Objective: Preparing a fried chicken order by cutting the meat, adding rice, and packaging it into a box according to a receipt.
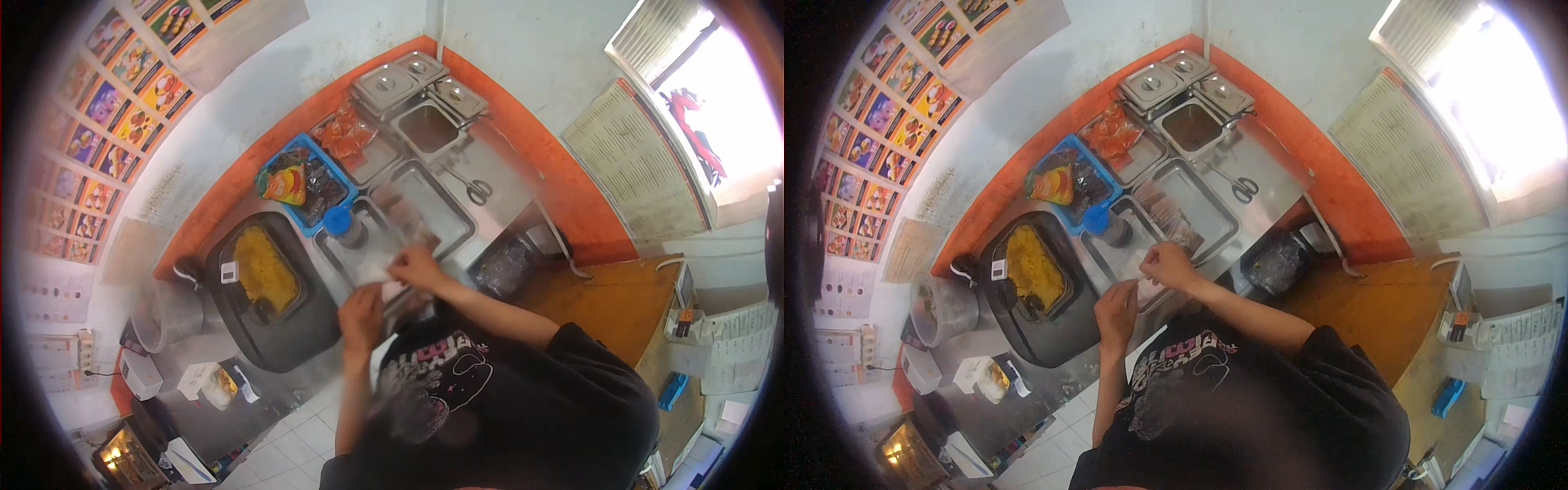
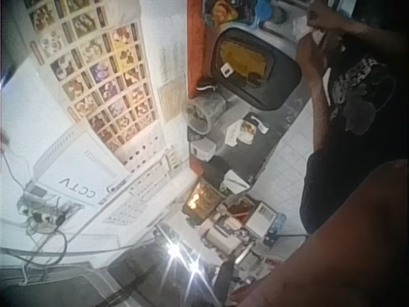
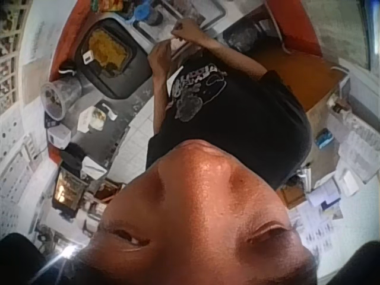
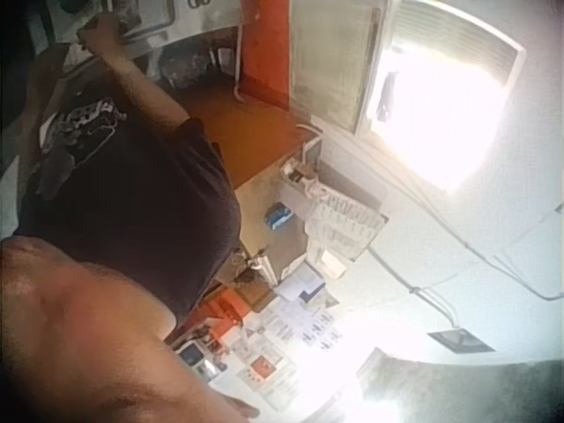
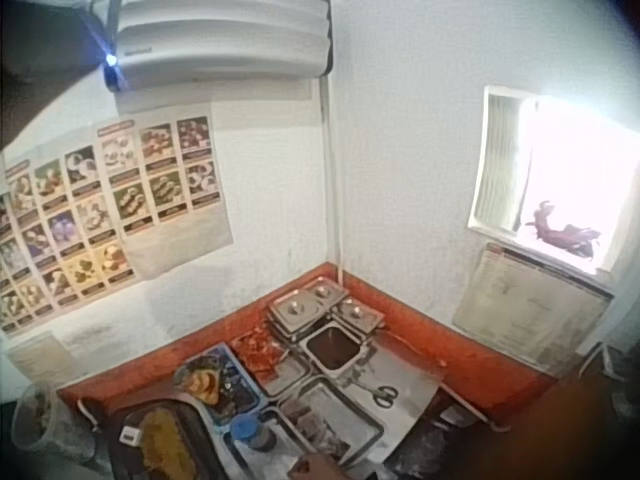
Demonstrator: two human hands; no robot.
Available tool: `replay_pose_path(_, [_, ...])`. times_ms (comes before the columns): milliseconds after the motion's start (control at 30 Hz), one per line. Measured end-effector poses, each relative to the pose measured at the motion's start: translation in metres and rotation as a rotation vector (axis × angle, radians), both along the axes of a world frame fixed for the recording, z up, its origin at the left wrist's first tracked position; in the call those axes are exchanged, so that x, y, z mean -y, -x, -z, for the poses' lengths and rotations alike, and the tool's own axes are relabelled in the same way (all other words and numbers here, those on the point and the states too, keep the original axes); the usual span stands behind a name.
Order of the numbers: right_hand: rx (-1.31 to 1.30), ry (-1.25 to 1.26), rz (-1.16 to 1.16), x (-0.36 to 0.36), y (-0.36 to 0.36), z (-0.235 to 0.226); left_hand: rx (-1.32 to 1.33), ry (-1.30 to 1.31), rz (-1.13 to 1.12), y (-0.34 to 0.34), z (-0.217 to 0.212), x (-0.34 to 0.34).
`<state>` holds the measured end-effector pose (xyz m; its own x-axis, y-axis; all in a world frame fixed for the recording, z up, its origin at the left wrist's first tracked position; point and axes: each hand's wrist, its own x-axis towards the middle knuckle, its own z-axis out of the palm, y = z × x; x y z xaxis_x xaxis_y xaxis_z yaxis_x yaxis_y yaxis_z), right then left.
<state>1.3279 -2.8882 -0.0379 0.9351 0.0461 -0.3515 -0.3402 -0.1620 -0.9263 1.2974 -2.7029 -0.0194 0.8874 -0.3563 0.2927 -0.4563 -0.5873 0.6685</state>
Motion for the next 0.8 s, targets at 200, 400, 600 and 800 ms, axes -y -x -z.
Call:
replay_pose_path(200, [0.098, -0.323, 0.136, 0.041, -0.016, -0.003, -0.266, 0.277, -0.269, -0.030, 0.012, 0.059])
replay_pose_path(400, [0.224, 0.017, -0.058, 0.132, -0.049, -0.013, -0.497, 0.646, -0.331, -0.071, 0.018, 0.147])
replay_pose_path(600, [0.193, -0.152, -0.115, 0.201, -0.084, -0.005, -0.552, 0.670, -0.343, -0.098, 0.020, 0.208])
replay_pose_path(800, [0.246, 0.007, -0.193, 0.226, -0.094, 0.006, -0.768, 0.730, -0.454, -0.100, 0.028, 0.241])
